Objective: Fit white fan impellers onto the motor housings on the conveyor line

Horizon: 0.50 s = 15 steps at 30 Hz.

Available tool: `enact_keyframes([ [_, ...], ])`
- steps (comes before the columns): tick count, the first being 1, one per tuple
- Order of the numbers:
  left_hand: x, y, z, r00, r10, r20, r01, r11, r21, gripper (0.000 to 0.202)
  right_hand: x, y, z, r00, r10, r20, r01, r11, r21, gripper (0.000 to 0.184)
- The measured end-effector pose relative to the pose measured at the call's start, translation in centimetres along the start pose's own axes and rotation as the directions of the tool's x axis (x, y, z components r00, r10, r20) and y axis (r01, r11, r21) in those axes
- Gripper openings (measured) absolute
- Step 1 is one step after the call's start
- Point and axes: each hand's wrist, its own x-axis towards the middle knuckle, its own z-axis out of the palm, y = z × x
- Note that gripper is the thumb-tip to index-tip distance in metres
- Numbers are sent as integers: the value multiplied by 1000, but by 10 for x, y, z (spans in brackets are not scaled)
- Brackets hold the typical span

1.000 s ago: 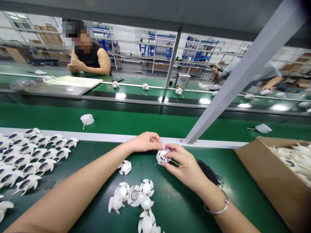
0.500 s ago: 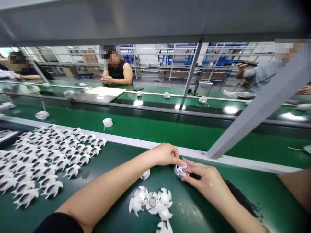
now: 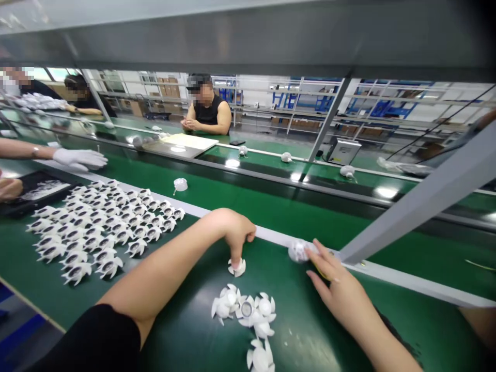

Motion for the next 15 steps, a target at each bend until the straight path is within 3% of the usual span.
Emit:
enact_keyframes([
  [2, 8, -2, 2, 995, -90, 41, 88, 995, 49, 78, 2, 7, -10, 992, 100, -80, -101, 995, -11, 56],
  [5, 22, 4, 8, 993, -113, 40, 109, 990, 87, 75, 3, 13, -40, 959, 279, -44, -279, 960, 2, 42],
  [8, 30, 13, 12, 999, 43, 26, -44, 997, 61, 71, 1, 11, -71, 909, 378, 177, -365, 926, -100, 29],
  [10, 34, 16, 16, 982, 187, 1, -187, 982, 15, 61, -1, 9, -83, 845, 416, 336, -393, 909, -138, 28],
  [15, 42, 20, 23, 906, 423, -24, -423, 905, -39, 33, -8, 4, -88, 667, 516, 538, -502, 844, -188, 22],
])
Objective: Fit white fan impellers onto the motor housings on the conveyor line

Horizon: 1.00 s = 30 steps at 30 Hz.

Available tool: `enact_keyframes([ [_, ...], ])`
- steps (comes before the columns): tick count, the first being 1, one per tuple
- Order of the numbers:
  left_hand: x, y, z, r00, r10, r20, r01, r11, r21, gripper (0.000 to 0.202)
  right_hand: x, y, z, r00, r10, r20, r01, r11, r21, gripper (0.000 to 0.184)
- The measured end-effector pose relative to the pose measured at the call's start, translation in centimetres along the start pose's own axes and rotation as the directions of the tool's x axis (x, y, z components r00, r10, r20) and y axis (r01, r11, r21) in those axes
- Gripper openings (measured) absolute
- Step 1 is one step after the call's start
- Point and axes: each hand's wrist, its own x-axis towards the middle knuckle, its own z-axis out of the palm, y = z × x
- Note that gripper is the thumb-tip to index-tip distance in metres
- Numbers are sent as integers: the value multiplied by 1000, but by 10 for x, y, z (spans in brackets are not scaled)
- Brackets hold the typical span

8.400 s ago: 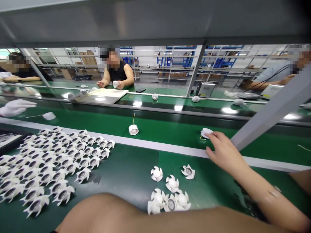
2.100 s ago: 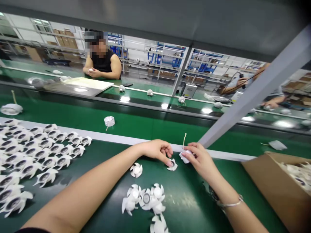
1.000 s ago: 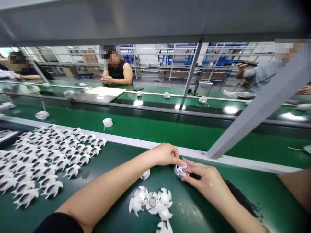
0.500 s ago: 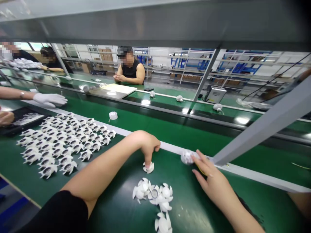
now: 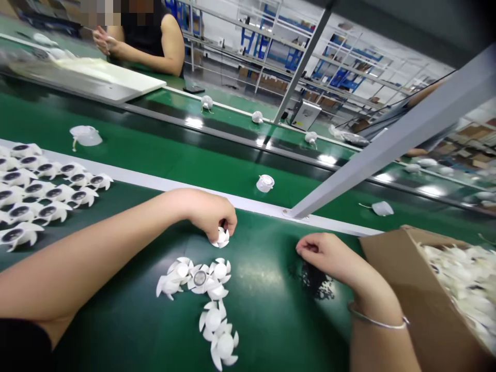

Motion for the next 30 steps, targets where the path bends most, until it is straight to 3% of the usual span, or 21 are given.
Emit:
enact_keyframes([
  [3, 5, 1, 2, 992, 111, -64, -111, 994, 8, 29, -3, -2, 3, 996, 68, 52, -65, 997, -46, 17],
  [6, 14, 3, 7, 960, 201, -197, -199, 980, 27, 22, -5, -5, 5, 995, 63, 83, -56, 995, -85, 15],
  [10, 31, 6, 21, 833, 357, -423, -357, 931, 83, 16, -6, -11, 10, 999, 10, 39, -4, 989, -150, 19],
  [13, 40, 9, 31, 767, 426, -480, -400, 902, 161, 19, -7, -16, 17, 998, -23, -66, 6, 969, -249, 23],
  [17, 40, 10, 37, 765, 465, -445, -430, 884, 183, 19, -6, -19, 27, 980, -83, -181, 1, 911, -413, 23],
  [22, 38, 6, 36, 769, 470, -434, -487, 870, 78, 24, -6, -27, 32, 979, -43, -197, -66, 855, -515, 22],
  [27, 40, 2, 38, 758, 483, -438, -556, 830, -46, 17, -5, -34, 29, 984, 2, -179, -97, 844, -528, 21],
  [30, 43, -2, 41, 762, 455, -460, -561, 820, -119, 8, -4, -34, 26, 973, -72, -221, -35, 895, -446, 19],
])
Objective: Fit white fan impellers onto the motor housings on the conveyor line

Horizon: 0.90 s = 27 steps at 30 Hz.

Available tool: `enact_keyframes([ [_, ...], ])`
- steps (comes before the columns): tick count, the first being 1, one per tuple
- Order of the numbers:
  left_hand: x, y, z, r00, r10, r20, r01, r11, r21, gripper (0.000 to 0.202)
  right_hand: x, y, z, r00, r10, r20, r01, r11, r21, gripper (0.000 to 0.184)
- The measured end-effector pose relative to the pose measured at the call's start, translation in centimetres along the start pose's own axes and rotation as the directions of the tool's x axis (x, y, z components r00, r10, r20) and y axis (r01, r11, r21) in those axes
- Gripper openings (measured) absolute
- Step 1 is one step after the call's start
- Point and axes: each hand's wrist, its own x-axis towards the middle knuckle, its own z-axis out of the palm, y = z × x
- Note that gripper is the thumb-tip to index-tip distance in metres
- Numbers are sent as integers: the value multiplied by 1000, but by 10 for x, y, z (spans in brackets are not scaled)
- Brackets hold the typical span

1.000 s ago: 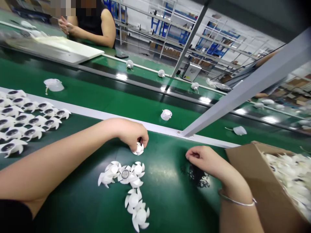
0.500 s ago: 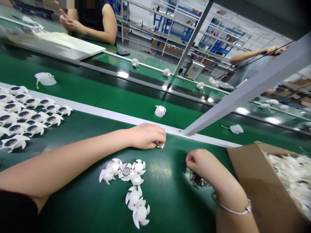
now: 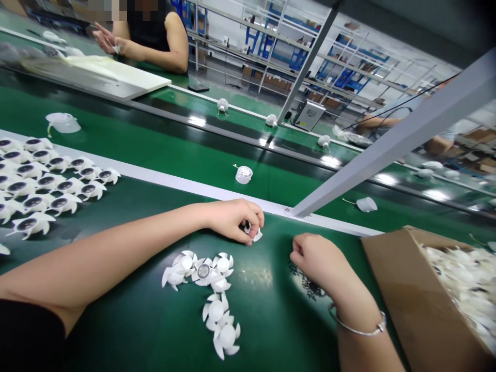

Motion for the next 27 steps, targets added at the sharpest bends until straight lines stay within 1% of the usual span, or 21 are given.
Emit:
enact_keyframes([
  [2, 0, -3, 3, 999, -49, -23, 47, 997, -63, 13, 2, -3, -1, 993, -85, -81, 97, 983, 157, 14],
  [5, 2, -5, 11, 984, -174, -30, 163, 961, -223, 31, 3, -17, -2, 960, -204, -191, 266, 879, 395, 10],
  [7, 4, -4, 17, 974, -226, -24, 207, 925, -318, 39, 3, -29, 1, 939, -249, -238, 336, 813, 476, 11],
  [9, 6, -3, 22, 973, -232, -7, 214, 906, -365, 43, 3, -41, 5, 926, -275, -258, 371, 793, 483, 13],
  [11, 7, -1, 25, 973, -230, 16, 219, 900, -378, 44, 5, -48, 9, 921, -288, -261, 377, 822, 426, 12],
  [13, 7, 0, 25, 972, -231, 31, 225, 899, -376, 44, 6, -50, 12, 919, -301, -256, 373, 872, 317, 10],
  [15, 7, 2, 24, 974, -225, 35, 224, 913, -341, 44, 7, -49, 13, 910, -334, -247, 385, 900, 205, 8],
  [17, 6, 2, 21, 976, -212, 43, 215, 931, -294, 42, 8, -48, 13, 886, -396, -242, 431, 895, 113, 9],
  [19, 6, 3, 20, 978, -204, 46, 209, 945, -253, 41, 8, -47, 13, 851, -462, -250, 484, 875, 28, 12],
  [21, 6, 2, 19, 979, -199, 49, 205, 951, -230, 41, 9, -48, 14, 822, -503, -266, 509, 859, -53, 15],
  [24, 7, 1, 20, 982, -188, 35, 191, 962, -196, 42, 8, -50, 17, 804, -517, -292, 497, 855, -148, 18],
  [27, 7, -2, 22, 985, -173, 22, 174, 962, -212, 41, 7, -52, 18, 794, -527, -305, 483, 850, -211, 17],
])
